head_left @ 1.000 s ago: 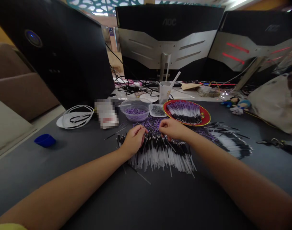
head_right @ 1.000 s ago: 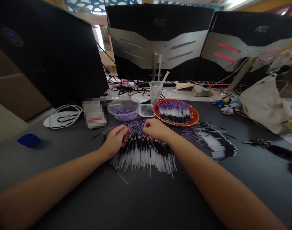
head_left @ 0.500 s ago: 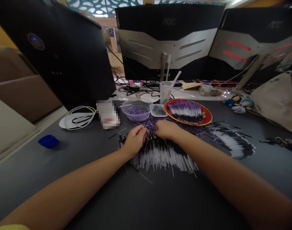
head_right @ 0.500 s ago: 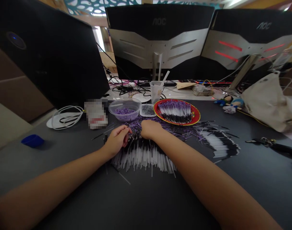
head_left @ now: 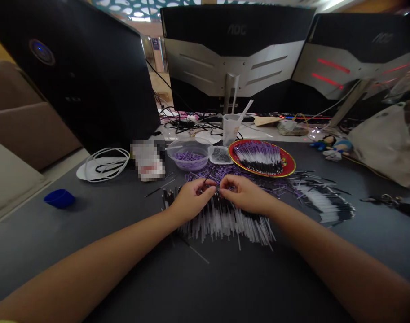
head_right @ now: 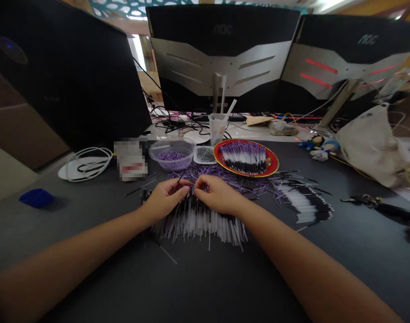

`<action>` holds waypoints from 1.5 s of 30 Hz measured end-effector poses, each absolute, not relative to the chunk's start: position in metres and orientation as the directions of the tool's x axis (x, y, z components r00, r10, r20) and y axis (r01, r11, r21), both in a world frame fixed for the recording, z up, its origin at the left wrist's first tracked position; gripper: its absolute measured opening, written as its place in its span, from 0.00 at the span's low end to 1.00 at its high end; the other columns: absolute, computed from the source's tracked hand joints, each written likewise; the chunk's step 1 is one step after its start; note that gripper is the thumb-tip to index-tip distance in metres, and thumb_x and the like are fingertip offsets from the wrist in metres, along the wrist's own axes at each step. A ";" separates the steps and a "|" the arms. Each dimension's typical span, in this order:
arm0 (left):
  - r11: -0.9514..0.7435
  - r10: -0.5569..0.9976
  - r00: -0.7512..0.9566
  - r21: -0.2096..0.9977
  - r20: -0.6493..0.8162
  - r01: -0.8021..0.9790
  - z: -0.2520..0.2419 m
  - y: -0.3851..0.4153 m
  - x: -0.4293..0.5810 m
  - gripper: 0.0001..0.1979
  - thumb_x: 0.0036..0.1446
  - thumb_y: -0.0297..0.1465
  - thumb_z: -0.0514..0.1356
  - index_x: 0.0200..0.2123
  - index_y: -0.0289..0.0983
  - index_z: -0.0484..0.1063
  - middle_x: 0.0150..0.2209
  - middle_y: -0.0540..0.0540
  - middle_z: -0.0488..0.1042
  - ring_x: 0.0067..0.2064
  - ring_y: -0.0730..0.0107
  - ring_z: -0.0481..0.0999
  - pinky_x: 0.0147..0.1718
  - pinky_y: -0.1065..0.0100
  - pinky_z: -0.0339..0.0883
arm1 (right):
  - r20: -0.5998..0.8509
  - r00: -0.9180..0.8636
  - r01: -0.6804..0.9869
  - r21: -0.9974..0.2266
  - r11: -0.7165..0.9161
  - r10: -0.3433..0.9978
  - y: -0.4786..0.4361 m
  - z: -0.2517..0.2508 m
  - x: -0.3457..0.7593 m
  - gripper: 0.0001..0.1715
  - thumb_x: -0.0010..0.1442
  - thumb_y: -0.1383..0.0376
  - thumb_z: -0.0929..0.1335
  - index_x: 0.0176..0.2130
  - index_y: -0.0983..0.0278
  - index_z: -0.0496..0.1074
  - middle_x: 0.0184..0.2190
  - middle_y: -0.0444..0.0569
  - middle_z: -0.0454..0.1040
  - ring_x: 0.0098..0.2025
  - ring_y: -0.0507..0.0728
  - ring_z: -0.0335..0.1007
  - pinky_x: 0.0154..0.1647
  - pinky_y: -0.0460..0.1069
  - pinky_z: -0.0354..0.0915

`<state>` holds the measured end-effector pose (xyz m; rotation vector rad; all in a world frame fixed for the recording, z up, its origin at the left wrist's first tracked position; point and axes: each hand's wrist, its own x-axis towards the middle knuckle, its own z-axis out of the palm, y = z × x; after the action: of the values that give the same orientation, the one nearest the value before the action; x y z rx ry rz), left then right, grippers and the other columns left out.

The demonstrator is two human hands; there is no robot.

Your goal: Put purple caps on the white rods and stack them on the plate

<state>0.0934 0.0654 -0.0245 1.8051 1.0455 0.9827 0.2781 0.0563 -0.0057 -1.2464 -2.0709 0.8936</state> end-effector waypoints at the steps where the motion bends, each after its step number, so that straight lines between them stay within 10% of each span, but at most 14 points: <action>1: -0.343 0.900 0.378 0.886 0.216 0.312 -0.023 0.064 0.094 0.12 0.54 0.36 0.57 0.38 0.34 0.72 0.28 0.50 0.71 0.27 0.75 0.67 0.26 0.74 0.59 | 0.155 -0.411 0.511 -0.777 0.368 0.898 0.054 -0.010 0.278 0.04 0.57 0.64 0.63 0.33 0.63 0.65 0.26 0.41 0.66 0.22 0.48 0.59 0.23 0.44 0.55; 16: -0.376 0.888 0.422 0.818 0.184 0.435 -0.022 0.061 0.091 0.09 0.56 0.34 0.55 0.32 0.34 0.71 0.26 0.51 0.70 0.27 0.75 0.66 0.27 0.73 0.59 | 0.206 -0.318 0.516 -0.781 0.352 0.925 0.042 -0.019 0.271 0.11 0.58 0.65 0.64 0.41 0.63 0.72 0.34 0.47 0.75 0.32 0.53 0.68 0.33 0.48 0.61; 24: -0.490 0.849 0.432 0.758 0.303 0.431 -0.025 0.053 0.092 0.09 0.57 0.34 0.55 0.34 0.36 0.72 0.28 0.51 0.72 0.28 0.75 0.67 0.28 0.73 0.60 | -0.006 -0.244 0.462 -0.880 0.111 0.970 0.037 -0.010 0.269 0.09 0.55 0.63 0.65 0.33 0.64 0.73 0.21 0.42 0.69 0.15 0.47 0.60 0.17 0.45 0.56; 45: -0.452 0.850 0.479 0.774 0.222 0.444 -0.022 0.053 0.091 0.11 0.58 0.35 0.53 0.30 0.35 0.69 0.25 0.52 0.70 0.26 0.75 0.66 0.25 0.73 0.58 | 0.046 -0.288 0.265 -0.956 0.125 0.957 0.039 -0.016 0.272 0.09 0.51 0.63 0.69 0.31 0.63 0.64 0.26 0.40 0.66 0.17 0.45 0.61 0.14 0.42 0.57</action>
<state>0.0913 0.0528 -0.0217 2.0782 1.0650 0.8064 0.2718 0.0394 -0.0161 -1.2008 -1.6735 1.1984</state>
